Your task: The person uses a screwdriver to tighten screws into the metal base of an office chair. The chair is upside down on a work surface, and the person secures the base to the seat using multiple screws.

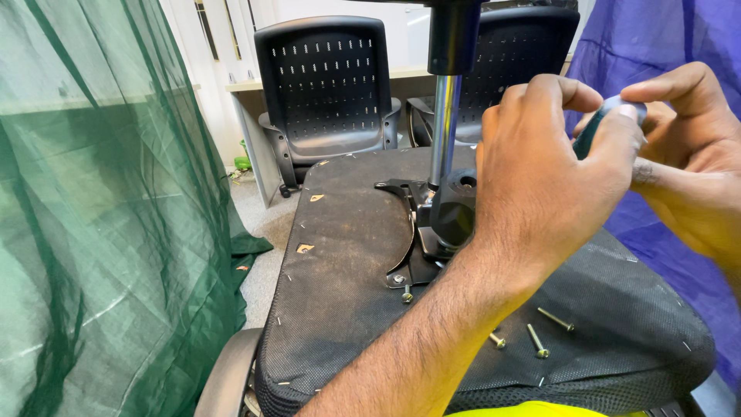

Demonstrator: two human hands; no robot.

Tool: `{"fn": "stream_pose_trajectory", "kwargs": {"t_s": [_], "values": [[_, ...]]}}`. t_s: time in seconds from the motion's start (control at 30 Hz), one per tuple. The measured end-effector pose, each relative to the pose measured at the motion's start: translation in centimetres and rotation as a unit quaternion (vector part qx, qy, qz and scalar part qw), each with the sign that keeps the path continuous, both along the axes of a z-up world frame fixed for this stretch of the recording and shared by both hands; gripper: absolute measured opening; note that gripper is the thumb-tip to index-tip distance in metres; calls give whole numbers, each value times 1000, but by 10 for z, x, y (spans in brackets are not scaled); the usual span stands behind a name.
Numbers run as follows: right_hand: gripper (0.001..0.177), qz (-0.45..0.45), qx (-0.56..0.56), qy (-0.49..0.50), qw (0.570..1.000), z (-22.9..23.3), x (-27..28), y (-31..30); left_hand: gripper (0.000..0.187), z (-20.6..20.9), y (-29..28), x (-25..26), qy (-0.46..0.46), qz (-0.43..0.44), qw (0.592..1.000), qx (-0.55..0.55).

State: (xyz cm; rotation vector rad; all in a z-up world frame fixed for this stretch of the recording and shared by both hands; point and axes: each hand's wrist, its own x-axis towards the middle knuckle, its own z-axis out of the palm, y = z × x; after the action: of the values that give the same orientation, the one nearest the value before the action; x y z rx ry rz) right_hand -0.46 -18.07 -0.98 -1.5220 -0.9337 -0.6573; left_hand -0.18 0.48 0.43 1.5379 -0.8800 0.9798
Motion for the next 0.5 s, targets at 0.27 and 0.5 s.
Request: {"fn": "stream_pose_trajectory", "kwargs": {"t_s": [0.27,0.5], "values": [[56,-33,-38,-18,999,0,-3,1,47,0,2,0,-3,-5,1000,11],[57,-23,-62,24,998,11,-9,-1,45,5,2,8,-7,1,1000,28]]}}
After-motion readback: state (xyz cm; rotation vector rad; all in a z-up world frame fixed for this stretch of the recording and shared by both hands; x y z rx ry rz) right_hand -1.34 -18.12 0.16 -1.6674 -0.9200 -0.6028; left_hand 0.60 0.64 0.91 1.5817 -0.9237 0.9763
